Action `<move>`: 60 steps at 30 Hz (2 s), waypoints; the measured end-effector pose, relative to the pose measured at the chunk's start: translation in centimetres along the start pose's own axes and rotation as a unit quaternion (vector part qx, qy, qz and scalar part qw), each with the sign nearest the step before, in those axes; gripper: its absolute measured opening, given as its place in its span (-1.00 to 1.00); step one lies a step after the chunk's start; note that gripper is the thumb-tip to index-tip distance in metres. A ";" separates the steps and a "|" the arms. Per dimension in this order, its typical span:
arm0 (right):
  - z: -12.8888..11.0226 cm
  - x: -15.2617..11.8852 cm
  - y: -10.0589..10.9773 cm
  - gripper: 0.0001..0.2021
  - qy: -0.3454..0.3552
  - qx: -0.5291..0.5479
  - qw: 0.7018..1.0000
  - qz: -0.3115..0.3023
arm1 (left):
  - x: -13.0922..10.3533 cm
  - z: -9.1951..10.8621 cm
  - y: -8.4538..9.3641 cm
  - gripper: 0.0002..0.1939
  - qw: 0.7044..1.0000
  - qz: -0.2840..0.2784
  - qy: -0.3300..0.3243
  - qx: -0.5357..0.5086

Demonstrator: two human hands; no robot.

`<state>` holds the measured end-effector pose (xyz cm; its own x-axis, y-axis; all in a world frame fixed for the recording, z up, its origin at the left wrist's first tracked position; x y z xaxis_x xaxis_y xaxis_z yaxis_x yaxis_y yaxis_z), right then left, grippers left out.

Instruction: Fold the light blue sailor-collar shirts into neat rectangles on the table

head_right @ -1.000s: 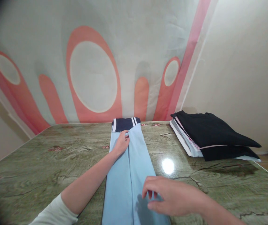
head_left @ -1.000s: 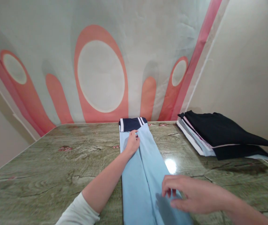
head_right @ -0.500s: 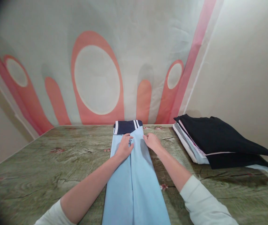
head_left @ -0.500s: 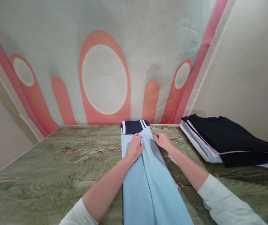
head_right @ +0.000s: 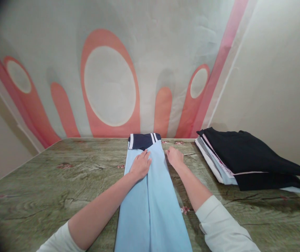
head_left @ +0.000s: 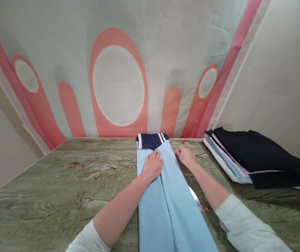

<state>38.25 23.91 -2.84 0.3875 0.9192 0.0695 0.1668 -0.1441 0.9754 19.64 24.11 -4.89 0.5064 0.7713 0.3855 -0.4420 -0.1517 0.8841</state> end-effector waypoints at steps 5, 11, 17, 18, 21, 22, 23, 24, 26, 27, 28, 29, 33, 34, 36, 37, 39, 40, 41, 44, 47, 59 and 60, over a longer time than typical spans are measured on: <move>-1.6 -0.9 0.3 -0.59 0.113 0.029 0.992 0.045 | 0.2 -0.3 0.5 -0.64 0.999 0.015 0.031 -0.028; -3.9 -3.1 -1.7 -0.41 0.300 0.020 0.953 -0.037 | 0.3 -1.2 0.2 -0.51 0.994 0.054 0.069 -0.061; -1.0 -2.3 -2.4 -0.39 0.212 -0.023 0.974 -0.072 | -0.7 -0.9 0.4 -0.55 0.998 0.023 0.052 -0.032; -0.4 -2.2 -2.4 -0.40 0.197 -0.028 0.977 -0.072 | -1.1 -0.6 0.4 -0.58 0.999 0.008 0.039 -0.022; 0.5 -2.8 -1.6 -0.46 0.167 -0.030 0.985 -0.040 | -2.8 0.6 0.9 -0.59 0.999 -0.031 0.010 0.005; 0.6 -3.3 -1.2 -0.48 0.169 -0.024 0.985 -0.019 | -3.5 0.9 1.2 -0.58 0.999 -0.040 0.006 0.011; 0.5 -4.1 -0.8 -0.50 0.177 -0.014 0.984 0.003 | -4.1 1.1 1.4 -0.56 0.999 -0.046 0.002 0.014; 0.4 -5.0 -0.3 -0.53 0.192 -0.003 0.981 0.022 | -4.7 1.3 1.7 -0.55 0.999 -0.052 -0.002 0.015; 0.1 -7.2 0.5 -0.60 0.226 0.019 0.973 0.041 | -5.7 1.5 2.3 -0.54 0.998 -0.056 -0.011 0.015; 0.0 -8.3 0.8 -0.65 0.237 0.026 0.970 0.043 | -6.1 1.4 2.6 -0.53 0.998 -0.056 -0.015 0.015; 0.1 -9.3 1.0 -0.68 0.242 0.031 0.969 0.043 | -6.3 1.4 2.8 -0.52 0.998 -0.056 -0.019 0.015; 0.2 -10.1 1.2 -0.71 0.239 0.034 0.970 0.041 | -6.5 1.3 3.0 -0.51 0.998 -0.057 -0.021 0.017; 1.4 -11.4 1.5 -0.80 0.166 0.031 0.986 0.015 | -6.7 1.1 3.1 -0.50 0.997 -0.064 -0.025 0.029; 1.7 -11.3 1.5 -0.82 0.147 0.030 0.989 0.005 | -6.7 1.1 3.1 -0.50 0.997 -0.066 -0.025 0.032; 2.0 -11.0 1.5 -0.84 0.121 0.029 0.992 -0.008 | -6.6 1.2 3.0 -0.50 0.996 -0.069 -0.027 0.042; 2.0 -10.8 1.5 -0.84 0.113 0.028 0.993 -0.015 | -6.6 1.2 3.0 -0.51 0.996 -0.072 -0.029 0.050; 1.9 -10.4 1.3 -0.85 0.096 0.020 0.995 -0.025 | -6.6 1.3 3.1 -0.52 0.994 -0.074 -0.035 0.070; 1.8 -10.3 1.2 -0.86 0.088 0.013 0.996 -0.029 | -6.7 1.4 3.2 -0.53 0.993 -0.075 -0.038 0.081; 1.7 -10.2 1.2 -0.86 0.084 0.006 0.996 -0.031 | -6.7 1.5 3.2 -0.53 0.992 -0.076 -0.040 0.091; 1.8 -9.9 1.2 -0.86 0.079 -0.010 0.997 -0.023 | -6.7 1.6 3.4 -0.53 0.989 -0.084 -0.039 0.115; 2.2 -9.7 1.5 -0.87 0.068 -0.021 0.997 -0.031 | -6.7 1.7 3.5 -0.53 0.988 -0.088 -0.041 0.123; 0.7 -14.0 2.0 -0.83 0.167 0.052 0.984 -0.036 | -6.7 1.7 3.5 -0.52 0.990 -0.090 -0.037 0.105; 0.9 -13.8 1.8 -0.84 0.156 0.059 0.985 -0.053 | -6.7 1.7 3.5 -0.53 0.990 -0.090 -0.038 0.104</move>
<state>34.05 10.61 -2.22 0.0691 0.9965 0.0479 0.3023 -0.0667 0.9509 15.95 17.32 -3.97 0.6204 0.7500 0.2294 -0.1819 -0.1470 0.9723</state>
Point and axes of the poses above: each hand's wrist, its own x-axis towards the middle knuckle, its own y-axis out of the back of the hand, z = x × y, the point moved 3 cm from there along x, towards the middle knuckle, and after that the axes turned 5 degrees about -y, right-handed, at the moved point
